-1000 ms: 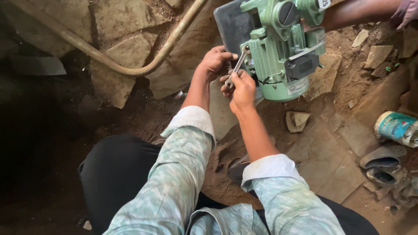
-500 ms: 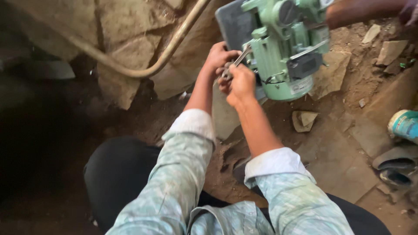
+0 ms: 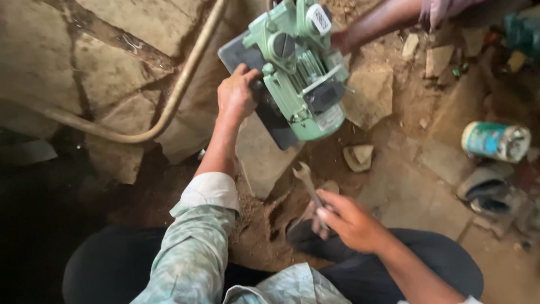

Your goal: The person sits on the ground and uses a wrench and pliers to adjust and tighten bolts on a green electric motor mounted on a metal plate. Another person assists by holding the motor steady. The person switches between tools to complete the adjustments.

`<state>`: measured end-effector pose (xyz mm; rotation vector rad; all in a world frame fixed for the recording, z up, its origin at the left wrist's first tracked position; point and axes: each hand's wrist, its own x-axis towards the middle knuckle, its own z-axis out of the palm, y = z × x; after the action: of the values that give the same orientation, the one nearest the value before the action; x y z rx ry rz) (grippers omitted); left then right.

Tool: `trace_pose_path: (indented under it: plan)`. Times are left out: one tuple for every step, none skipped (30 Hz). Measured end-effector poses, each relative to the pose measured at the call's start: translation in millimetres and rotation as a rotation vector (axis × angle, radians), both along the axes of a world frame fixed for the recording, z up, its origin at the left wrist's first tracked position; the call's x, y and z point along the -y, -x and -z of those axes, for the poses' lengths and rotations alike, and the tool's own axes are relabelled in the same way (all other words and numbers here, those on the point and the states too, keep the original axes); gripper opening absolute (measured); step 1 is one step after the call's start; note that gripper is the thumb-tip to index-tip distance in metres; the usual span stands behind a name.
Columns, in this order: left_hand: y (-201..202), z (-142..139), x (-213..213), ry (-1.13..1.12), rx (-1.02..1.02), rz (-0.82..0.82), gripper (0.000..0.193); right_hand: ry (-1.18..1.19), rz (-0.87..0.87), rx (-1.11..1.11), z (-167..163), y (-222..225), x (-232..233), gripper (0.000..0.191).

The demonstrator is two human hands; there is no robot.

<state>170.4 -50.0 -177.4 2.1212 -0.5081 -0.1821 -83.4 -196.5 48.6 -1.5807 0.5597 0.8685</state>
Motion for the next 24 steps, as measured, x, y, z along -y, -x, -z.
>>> trace_pose_path:
  plan:
    - [0.0, 3.5, -0.4, 0.011, 0.016, -0.008, 0.032, 0.025, -0.009, 0.001, -8.1, -1.2, 4.8, 0.022]
    - [0.2, 6.7, 0.1, 0.022, 0.026, -0.008, 0.032, 0.048, -0.011, -0.004, -16.8, -1.9, 8.8, 0.023]
    - [0.2, 9.8, 0.0, -0.001, 0.006, -0.002, 0.032, 0.075, -0.005, -0.008, -22.6, -3.8, 11.1, 0.026]
    - [0.4, 12.4, 0.1, -0.017, -0.009, 0.011, 0.032, 0.152, -0.101, 0.035, -26.6, -6.8, 12.4, 0.021]
    - [0.7, 14.8, 1.2, -0.031, -0.025, 0.026, 0.032, 0.233, -0.194, 0.077, -29.4, -10.7, 13.0, 0.02]
    - [2.0, 17.2, 2.1, -0.054, -0.01, 0.022, 0.028, 0.316, -0.285, 0.114, -31.5, -15.0, 12.7, 0.021]
    - [4.6, 19.7, 2.3, -0.081, 0.004, 0.019, 0.025, 0.274, -0.305, 0.169, -35.4, -18.4, 12.8, 0.02]
    - [7.0, 22.6, 3.1, -0.107, 0.026, 0.018, 0.022, 0.235, -0.322, 0.23, -38.7, -22.4, 12.4, 0.018]
    - [11.9, 26.0, 4.7, -0.057, 0.046, -0.013, 0.027, 0.199, -0.34, 0.292, -42.3, -26.7, 13.4, 0.017]
    - [19.0, 29.9, 5.3, -0.011, 0.063, -0.051, 0.031, 0.216, -0.389, 0.311, -46.3, -30.5, 14.5, 0.018]
    - [24.7, 34.6, 5.3, 0.033, 0.081, -0.091, 0.036, 0.232, -0.439, 0.331, -48.9, -34.8, 16.3, 0.02]
    - [29.5, 39.9, 6.2, 0.062, 0.108, -0.12, 0.034, 0.251, -0.482, 0.352, -51.2, -38.5, 18.7, 0.022]
    - [34.8, 45.2, 8.1, 0.091, 0.129, -0.145, 0.033, 0.234, -0.473, 0.388, -52.7, -41.3, 21.7, 0.021]
    - [38.3, 50.2, 10.1, 0.124, 0.143, -0.168, 0.031, 0.22, -0.465, 0.417, -53.1, -43.6, 25.2, 0.021]
    - [39.5, 54.2, 13.3, 0.352, -0.137, -0.244, 0.031, 0.206, -0.462, 0.441, -53.1, -44.4, 29.0, 0.021]
    - [39.5, 54.4, 14.9, 0.571, -0.427, -0.322, 0.033, 0.195, -0.456, 0.456, -52.2, -44.3, 32.6, 0.021]
    - [37.9, 53.4, 15.6, 0.784, -0.719, -0.397, 0.034, 0.183, -0.453, 0.474, -50.4, -44.1, 36.4, 0.021]
    - [35.8, 52.1, 15.5, 0.644, -0.489, -0.31, 0.037, 0.174, -0.449, 0.496, -48.6, -43.0, 39.5, 0.021]
    - [32.7, 50.4, 13.5, 0.504, -0.26, -0.217, 0.041, 0.171, -0.468, 0.468, -47.0, -42.0, 42.8, 0.021]
    - [29.4, 44.1, 10.9, 0.36, -0.033, -0.123, 0.044, 0.165, -0.489, 0.44, -45.7, -40.7, 45.1, 0.021]
    - [26.6, 36.8, 8.4, 0.243, -0.029, -0.097, 0.042, 0.151, -0.514, 0.407, -44.9, -39.6, 46.9, 0.021]
    - [24.3, 29.0, 5.3, 0.123, -0.026, -0.076, 0.04, 0.153, -0.525, 0.404, -44.6, -38.7, 48.0, 0.021]
    - [23.1, 22.0, 4.5, 0.007, -0.02, -0.055, 0.038, 0.159, -0.537, 0.402, -44.7, -38.3, 49.3, 0.022]
    - [22.8, 16.6, 5.1, 0.033, -0.03, -0.069, 0.038, 0.171, -0.546, 0.401, -44.8, -38.2, 50.0, 0.022]
